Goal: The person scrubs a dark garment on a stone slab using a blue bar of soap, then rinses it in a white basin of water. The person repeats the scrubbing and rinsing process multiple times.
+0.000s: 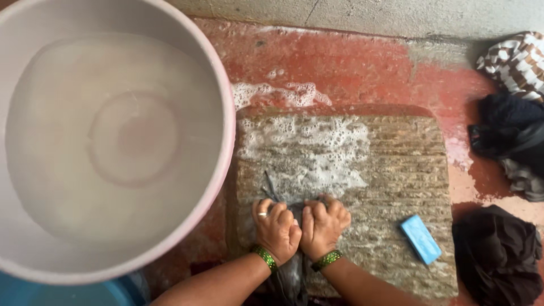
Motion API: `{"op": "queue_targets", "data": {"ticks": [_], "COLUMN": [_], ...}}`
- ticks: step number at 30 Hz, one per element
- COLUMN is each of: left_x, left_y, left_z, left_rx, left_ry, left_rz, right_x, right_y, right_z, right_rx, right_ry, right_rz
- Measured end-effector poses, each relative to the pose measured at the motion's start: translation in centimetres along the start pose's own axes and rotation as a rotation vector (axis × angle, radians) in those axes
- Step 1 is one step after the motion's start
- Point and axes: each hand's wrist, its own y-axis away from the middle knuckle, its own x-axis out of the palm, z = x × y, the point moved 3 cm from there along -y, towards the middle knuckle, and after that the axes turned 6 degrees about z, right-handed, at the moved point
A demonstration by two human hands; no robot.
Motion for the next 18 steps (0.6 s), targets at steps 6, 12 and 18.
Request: {"op": "queue_targets", "data": {"ticks": [6,12,18], "left_x": [1.4,2.1,3.8], "left_y": [-2.2,-2.7,-2.1], "left_z": [2.7,3.9,4.0], "left_rx": [0.042,0.014,-0.155], "left_ry": [0.131,0.1,-0.024], "left_rz": [0.212,0.324,0.478], "right_x": [-1.5,-0.6,0.2], "right_y": [-4.3,-6.5,-6.4], "right_z": [-0.6,-1.7,-1.9], "right_rx": [-0.265,-0.507,-0.302], "right_ry": [0.055,0.084,0.271], "right_rz": [0.293,0.563,0.607]}}
